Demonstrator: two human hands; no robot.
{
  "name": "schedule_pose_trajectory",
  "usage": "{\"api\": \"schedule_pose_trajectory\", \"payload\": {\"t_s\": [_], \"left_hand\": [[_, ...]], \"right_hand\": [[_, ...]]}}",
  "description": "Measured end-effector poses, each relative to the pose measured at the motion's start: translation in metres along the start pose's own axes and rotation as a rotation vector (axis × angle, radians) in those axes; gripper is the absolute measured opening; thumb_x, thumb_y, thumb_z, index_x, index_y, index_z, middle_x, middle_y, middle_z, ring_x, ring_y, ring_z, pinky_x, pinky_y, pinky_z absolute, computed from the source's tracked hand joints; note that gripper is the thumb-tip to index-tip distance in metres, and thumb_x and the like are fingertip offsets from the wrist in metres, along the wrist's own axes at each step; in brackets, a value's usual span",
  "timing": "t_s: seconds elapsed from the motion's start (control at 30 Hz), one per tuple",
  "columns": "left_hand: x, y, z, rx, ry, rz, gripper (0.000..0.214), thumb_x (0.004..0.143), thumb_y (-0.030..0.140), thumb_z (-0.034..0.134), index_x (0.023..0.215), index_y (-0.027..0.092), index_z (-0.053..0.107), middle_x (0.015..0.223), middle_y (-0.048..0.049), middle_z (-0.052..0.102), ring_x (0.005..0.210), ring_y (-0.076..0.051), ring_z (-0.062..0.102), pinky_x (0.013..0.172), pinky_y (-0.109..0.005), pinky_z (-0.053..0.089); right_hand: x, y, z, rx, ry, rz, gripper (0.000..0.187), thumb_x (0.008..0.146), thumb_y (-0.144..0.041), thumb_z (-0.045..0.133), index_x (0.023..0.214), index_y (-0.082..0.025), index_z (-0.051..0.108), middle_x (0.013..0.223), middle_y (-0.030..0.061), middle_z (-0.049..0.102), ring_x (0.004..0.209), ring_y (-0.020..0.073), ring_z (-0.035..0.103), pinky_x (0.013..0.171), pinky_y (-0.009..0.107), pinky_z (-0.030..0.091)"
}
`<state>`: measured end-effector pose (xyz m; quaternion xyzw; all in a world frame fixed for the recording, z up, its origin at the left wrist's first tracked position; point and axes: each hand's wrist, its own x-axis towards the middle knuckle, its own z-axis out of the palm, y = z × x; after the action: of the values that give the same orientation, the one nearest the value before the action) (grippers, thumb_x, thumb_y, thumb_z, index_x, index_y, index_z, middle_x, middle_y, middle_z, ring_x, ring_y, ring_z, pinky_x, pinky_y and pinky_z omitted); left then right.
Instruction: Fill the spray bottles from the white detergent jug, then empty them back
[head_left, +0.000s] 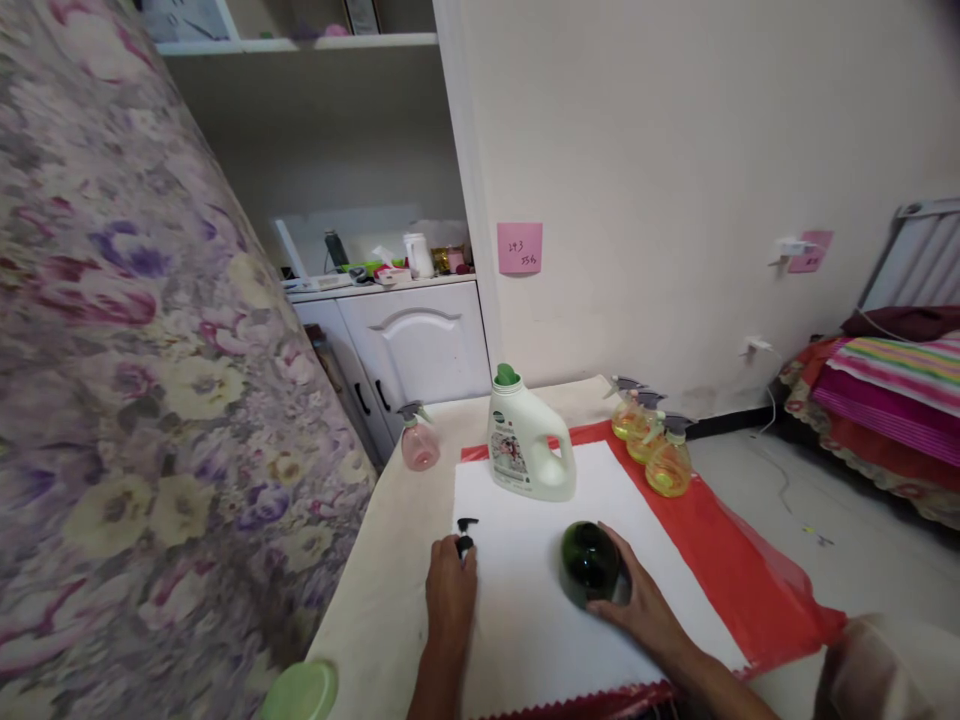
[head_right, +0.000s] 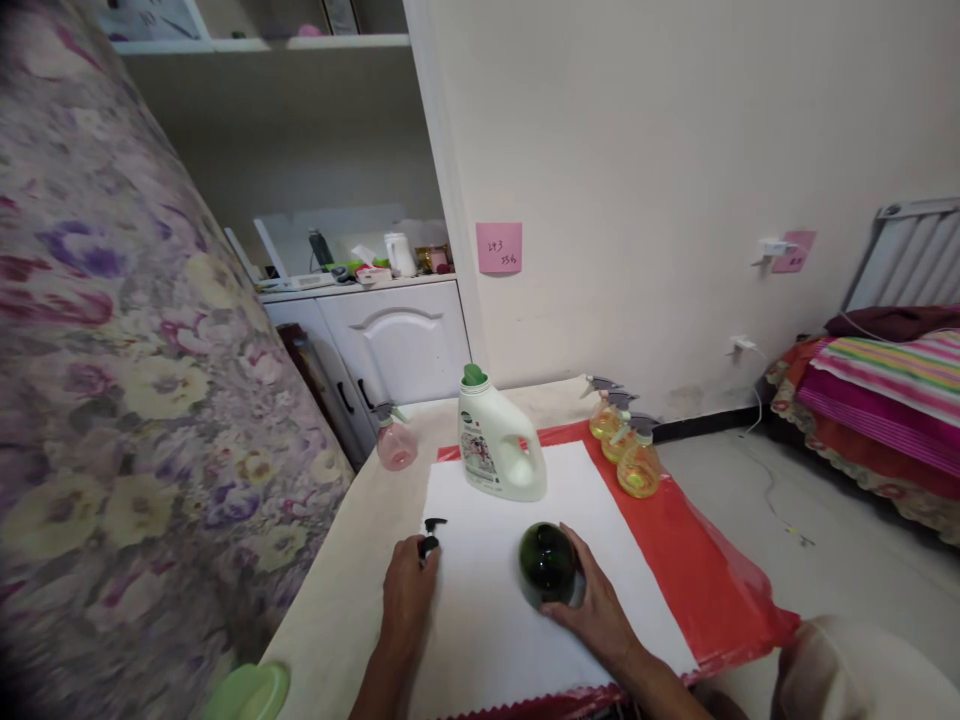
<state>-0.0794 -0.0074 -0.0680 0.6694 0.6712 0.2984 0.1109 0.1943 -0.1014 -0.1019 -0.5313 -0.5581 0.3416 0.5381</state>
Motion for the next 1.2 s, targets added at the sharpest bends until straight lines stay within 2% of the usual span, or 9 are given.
{"api": "schedule_pose_trajectory", "payload": {"t_s": [0.33, 0.47, 0.57, 0.7, 0.8, 0.87, 1.03, 1.13, 1.2], "left_hand": [[-0.001, -0.008, 0.006, 0.022, 0.022, 0.020, 0.033, 0.086, 0.027, 0.045, 0.113, 0.014, 0.057, 0.109, -0.0132, 0.063, 0.103, -0.026, 0.062, 0.089, -0.036, 0.048], [-0.002, -0.010, 0.002, 0.004, 0.035, 0.031, 0.037, 0.087, 0.028, 0.043, 0.117, 0.010, 0.055, 0.111, -0.0155, 0.062, 0.100, -0.026, 0.063, 0.089, -0.038, 0.049], [-0.003, -0.006, -0.005, -0.041, 0.101, 0.052, 0.040, 0.089, 0.033, 0.040, 0.119, 0.010, 0.054, 0.109, -0.0149, 0.060, 0.097, -0.026, 0.063, 0.087, -0.040, 0.051], [-0.014, 0.012, -0.006, -0.237, 0.198, 0.176, 0.038, 0.090, 0.039, 0.044, 0.115, 0.014, 0.056, 0.105, -0.0125, 0.062, 0.096, -0.025, 0.063, 0.084, -0.041, 0.053], [-0.034, 0.028, 0.008, -0.335, 0.090, 0.278, 0.039, 0.090, 0.039, 0.047, 0.119, 0.014, 0.057, 0.114, -0.0148, 0.063, 0.101, -0.025, 0.064, 0.087, -0.042, 0.055], [-0.049, 0.034, 0.020, -0.332, -0.038, 0.368, 0.046, 0.087, 0.037, 0.053, 0.128, 0.016, 0.054, 0.130, -0.0157, 0.059, 0.122, -0.028, 0.055, 0.100, -0.046, 0.049], [-0.069, 0.026, 0.052, -0.200, -0.361, 0.508, 0.084, 0.077, 0.039, 0.070, 0.149, 0.020, 0.030, 0.153, -0.0153, 0.036, 0.141, -0.031, 0.033, 0.113, -0.049, 0.035], [-0.065, 0.013, 0.073, -0.086, -0.387, 0.600, 0.097, 0.070, 0.049, 0.075, 0.149, 0.017, 0.029, 0.151, -0.0189, 0.038, 0.139, -0.036, 0.036, 0.111, -0.052, 0.036], [-0.060, 0.005, 0.089, -0.017, -0.346, 0.688, 0.087, 0.076, 0.049, 0.070, 0.148, 0.019, 0.032, 0.146, -0.0173, 0.046, 0.134, -0.035, 0.044, 0.107, -0.052, 0.042]], "right_hand": [[0.001, 0.007, 0.001, -0.015, 0.005, -0.014, 0.098, 0.061, -0.034, 0.084, 0.144, -0.024, 0.033, 0.149, 0.0140, 0.041, 0.140, 0.0330, 0.034, 0.117, 0.054, 0.020], [0.000, 0.010, -0.001, 0.119, -0.002, 0.006, 0.103, 0.059, -0.037, 0.086, 0.145, -0.025, 0.031, 0.150, 0.0152, 0.040, 0.140, 0.0336, 0.034, 0.117, 0.055, 0.023], [0.004, 0.009, -0.013, 0.261, 0.001, 0.007, 0.086, 0.070, -0.042, 0.078, 0.142, -0.027, 0.034, 0.147, 0.0149, 0.044, 0.136, 0.0320, 0.041, 0.113, 0.054, 0.032], [0.023, -0.010, -0.035, 0.292, 0.143, 0.015, 0.052, 0.084, -0.043, 0.065, 0.130, -0.029, 0.048, 0.141, 0.0129, 0.051, 0.129, 0.0300, 0.050, 0.108, 0.053, 0.039], [0.050, -0.029, -0.042, 0.306, 0.191, -0.018, 0.043, 0.082, -0.046, 0.067, 0.119, -0.025, 0.057, 0.130, 0.0132, 0.061, 0.122, 0.0319, 0.055, 0.104, 0.054, 0.043], [0.072, -0.037, -0.041, 0.308, 0.180, -0.045, 0.042, 0.080, -0.047, 0.068, 0.115, -0.025, 0.060, 0.123, 0.0125, 0.065, 0.117, 0.0317, 0.059, 0.101, 0.053, 0.046], [0.123, -0.040, -0.026, 0.280, 0.135, -0.096, 0.046, 0.077, -0.049, 0.071, 0.114, -0.023, 0.060, 0.122, 0.0117, 0.065, 0.117, 0.0300, 0.058, 0.102, 0.050, 0.045], [0.149, -0.038, -0.018, 0.246, 0.099, -0.096, 0.048, 0.075, -0.051, 0.072, 0.111, -0.022, 0.062, 0.119, 0.0118, 0.066, 0.115, 0.0308, 0.059, 0.098, 0.049, 0.047], [0.163, -0.038, -0.013, 0.224, 0.073, -0.090, 0.046, 0.073, -0.052, 0.072, 0.106, -0.020, 0.064, 0.113, 0.0117, 0.069, 0.106, 0.0306, 0.062, 0.093, 0.047, 0.049]]}}
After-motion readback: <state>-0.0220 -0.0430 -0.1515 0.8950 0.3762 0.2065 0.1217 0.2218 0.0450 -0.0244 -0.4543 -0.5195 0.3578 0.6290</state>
